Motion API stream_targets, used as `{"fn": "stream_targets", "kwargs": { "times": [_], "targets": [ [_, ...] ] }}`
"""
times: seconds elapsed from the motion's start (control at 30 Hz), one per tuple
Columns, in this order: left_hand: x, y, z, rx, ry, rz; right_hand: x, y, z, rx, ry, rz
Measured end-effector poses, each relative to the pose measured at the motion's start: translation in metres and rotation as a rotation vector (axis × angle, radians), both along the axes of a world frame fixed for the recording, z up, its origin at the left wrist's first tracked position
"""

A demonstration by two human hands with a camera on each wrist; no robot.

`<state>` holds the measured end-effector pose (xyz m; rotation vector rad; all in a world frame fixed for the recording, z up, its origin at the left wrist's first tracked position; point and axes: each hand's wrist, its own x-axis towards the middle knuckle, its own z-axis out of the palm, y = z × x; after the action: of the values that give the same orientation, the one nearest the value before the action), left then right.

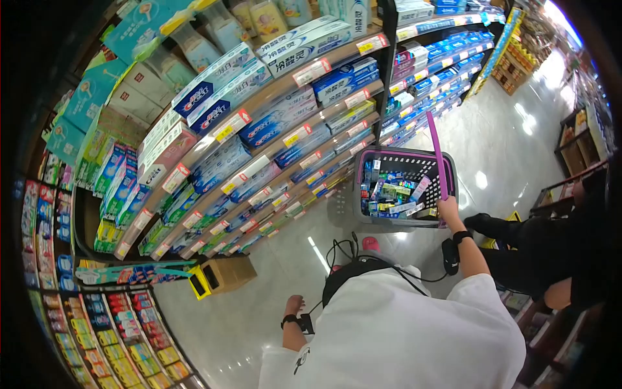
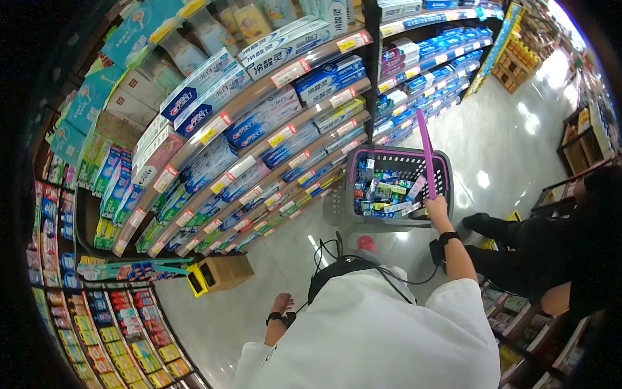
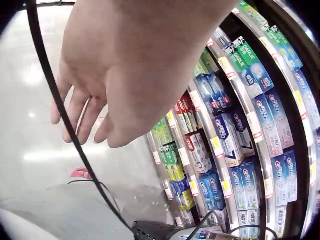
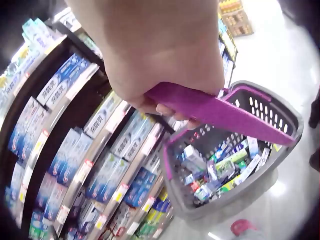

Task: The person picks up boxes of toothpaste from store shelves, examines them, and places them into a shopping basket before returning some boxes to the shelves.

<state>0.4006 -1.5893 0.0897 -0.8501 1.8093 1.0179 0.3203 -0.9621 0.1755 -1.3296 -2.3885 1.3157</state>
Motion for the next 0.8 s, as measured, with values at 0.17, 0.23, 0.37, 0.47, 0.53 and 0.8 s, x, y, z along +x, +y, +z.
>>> {"fn": "stream_targets", "kwargs": {
  "times": [0.17, 0.23, 0.37, 0.47, 0.53, 0.8],
  "targets": [
    [-0.01, -0.016, -0.007, 0.018, 0.063, -0.014, 0.032, 0.003, 0.029, -0.083, 0.041, -0.118],
    [-0.006, -0.018, -0.014, 0.014, 0.116, -0.035, 0.051, -0.007, 0.035, -0.171, 0.068, -0.202],
    [0.007, -0.019, -0.022, 0.059, -0.057, -0.011, 0.1, -0.023, 0.034, -0.293, 0.21, -0.377],
    [0.017, -0.031, -0.026, 0.065, -0.154, -0.024, 0.143, -0.045, 0.039, -0.42, 0.348, -0.481],
    [0.014, -0.039, -0.032, 0.101, -0.165, -0.011, 0.167, -0.056, 0.038, -0.474, 0.411, -0.553],
    [0.002, -0.03, -0.022, 0.035, 0.011, -0.256, 0.211, -0.073, 0.046, -0.525, 0.268, -0.378]
  ]
}}
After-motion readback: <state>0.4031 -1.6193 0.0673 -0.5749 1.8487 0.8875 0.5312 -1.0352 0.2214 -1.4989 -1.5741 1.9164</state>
